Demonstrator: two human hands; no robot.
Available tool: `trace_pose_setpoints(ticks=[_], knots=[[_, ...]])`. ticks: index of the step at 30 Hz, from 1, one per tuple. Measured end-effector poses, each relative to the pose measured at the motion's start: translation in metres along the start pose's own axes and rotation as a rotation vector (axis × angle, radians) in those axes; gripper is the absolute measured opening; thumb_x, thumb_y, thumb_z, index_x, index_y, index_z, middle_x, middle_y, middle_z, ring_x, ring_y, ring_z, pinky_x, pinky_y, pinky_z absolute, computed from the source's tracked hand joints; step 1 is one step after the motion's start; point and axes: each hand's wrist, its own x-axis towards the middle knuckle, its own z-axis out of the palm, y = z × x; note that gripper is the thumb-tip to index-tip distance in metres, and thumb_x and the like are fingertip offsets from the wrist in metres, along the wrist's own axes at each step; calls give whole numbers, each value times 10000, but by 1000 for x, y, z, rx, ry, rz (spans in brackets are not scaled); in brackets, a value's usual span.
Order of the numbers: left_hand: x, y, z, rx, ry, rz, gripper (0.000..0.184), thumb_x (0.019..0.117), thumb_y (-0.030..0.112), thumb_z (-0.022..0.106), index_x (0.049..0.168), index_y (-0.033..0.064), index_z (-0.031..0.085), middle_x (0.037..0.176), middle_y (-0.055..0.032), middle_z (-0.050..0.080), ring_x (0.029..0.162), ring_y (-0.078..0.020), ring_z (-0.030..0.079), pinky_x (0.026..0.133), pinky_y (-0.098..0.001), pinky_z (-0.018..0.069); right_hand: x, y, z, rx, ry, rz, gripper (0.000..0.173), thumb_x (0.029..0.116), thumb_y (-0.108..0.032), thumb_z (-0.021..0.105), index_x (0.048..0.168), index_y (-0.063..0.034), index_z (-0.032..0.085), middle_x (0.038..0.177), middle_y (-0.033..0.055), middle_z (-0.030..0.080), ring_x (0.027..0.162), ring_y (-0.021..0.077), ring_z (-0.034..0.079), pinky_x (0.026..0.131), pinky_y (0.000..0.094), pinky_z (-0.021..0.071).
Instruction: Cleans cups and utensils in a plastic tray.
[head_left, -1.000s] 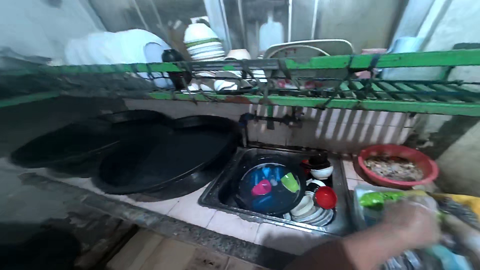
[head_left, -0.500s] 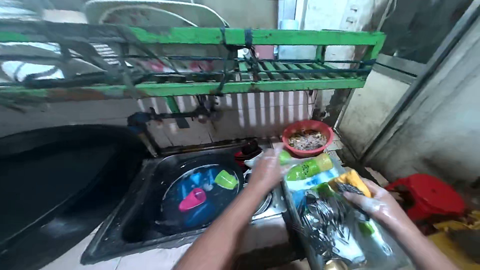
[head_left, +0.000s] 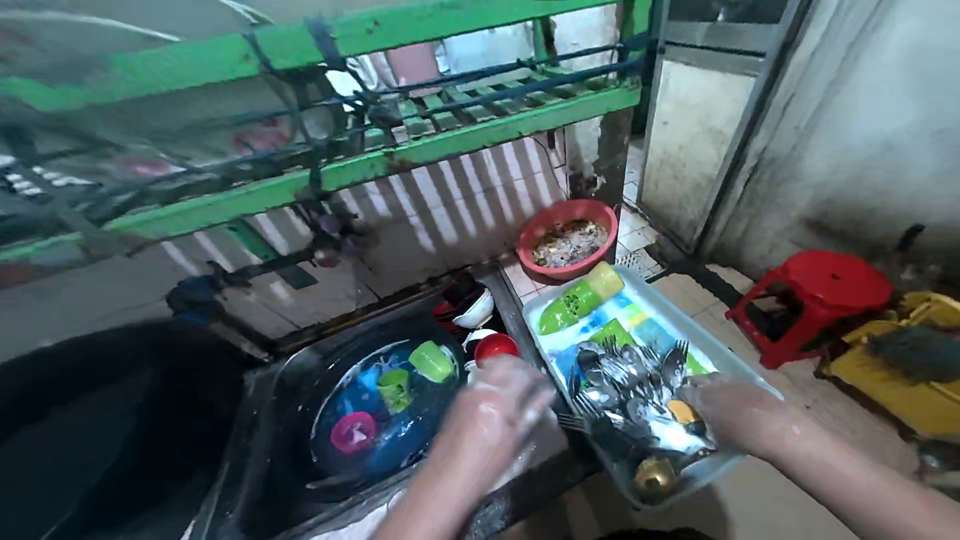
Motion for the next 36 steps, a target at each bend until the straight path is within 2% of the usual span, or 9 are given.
trace_pose_setpoints(ticks=[4, 7, 9, 12, 15, 18, 23, 30, 36], knots=[[12, 87, 51, -5, -298, 369, 260, 1029, 278, 579, 1070, 85, 748, 1123, -106, 715, 1104, -270, 682, 972, -446, 557, 0, 2, 2, -4, -8, 2, 469, 913, -109, 695, 1367, -49, 592, 1422, 178, 560, 1326, 422, 516, 986, 611, 501], [38, 120, 78, 124, -580, 249, 323, 1019, 302, 573, 1076, 14, 708, 1199, -175, 662, 1166, -355, 625, 1009, -540, 492, 4, 6, 0, 86, -18, -35, 366, 941, -95, 667, 1296, -13, 630, 1345, 223, 595, 1241, 434, 581, 974, 625, 507], [51, 128, 96, 177, -639, 187, 320, 983, 303, 622, 1068, 9, 713, 1264, -179, 649, 1202, -372, 606, 1031, -579, 461, 7, 18, -4, 190, -3, -67, 372, 932, -123, 690, 1290, -35, 643, 1307, 214, 620, 1210, 414, 604, 985, 621, 498], [60, 130, 113, 220, -648, 207, 284, 969, 278, 627, 1096, 40, 714, 1244, -170, 659, 1189, -379, 608, 987, -604, 466, 2, 40, -10, 494, 252, -110, 309, 917, -183, 741, 1195, -60, 687, 1177, 164, 674, 1103, 331, 651, 953, 550, 523], [76, 142, 110, 301, -855, 175, 291, 1008, 236, 582, 1225, 70, 685, 1391, -177, 583, 1284, -410, 544, 1015, -657, 429, -4, 49, -8, 840, 517, -77, 422, 856, -183, 835, 1220, -42, 674, 1172, 161, 677, 1061, 307, 663, 936, 536, 532], [90, 151, 115, 318, -989, 60, 298, 985, 216, 628, 1240, 79, 696, 1487, -166, 498, 1353, -418, 474, 1055, -674, 398, -4, 51, 2, 1103, 577, -62, 513, 859, -177, 840, 1309, -41, 636, 1255, 179, 654, 1136, 307, 644, 998, 535, 510], [84, 146, 124, 279, -988, -16, 336, 973, 215, 646, 1285, 95, 682, 1467, -157, 543, 1385, -402, 467, 1105, -656, 380, 9, 53, 24, 1166, 720, -206, 503, 813, -151, 868, 1256, -18, 669, 1264, 173, 651, 1114, 298, 650, 965, 525, 530], [73, 152, 112, 324, -994, -64, 368, 1064, 331, 509, 1309, 110, 671, 1502, -145, 515, 1428, -396, 418, 1130, -635, 351, 5, 60, 23, 1182, 637, -274, 501, 823, -161, 858, 1257, -8, 662, 1254, 168, 648, 1133, 265, 637, 999, 483, 515], [57, 138, 89, 354, -874, 54, 336, 1016, 136, 550, 1334, 108, 655, 1430, -134, 576, 1372, -368, 489, 1124, -604, 379, 3, 60, 19, 1089, 558, -234, 499, 854, -173, 831, 1290, -23, 643, 1292, 161, 628, 1171, 284, 623, 1016, 501, 503]])
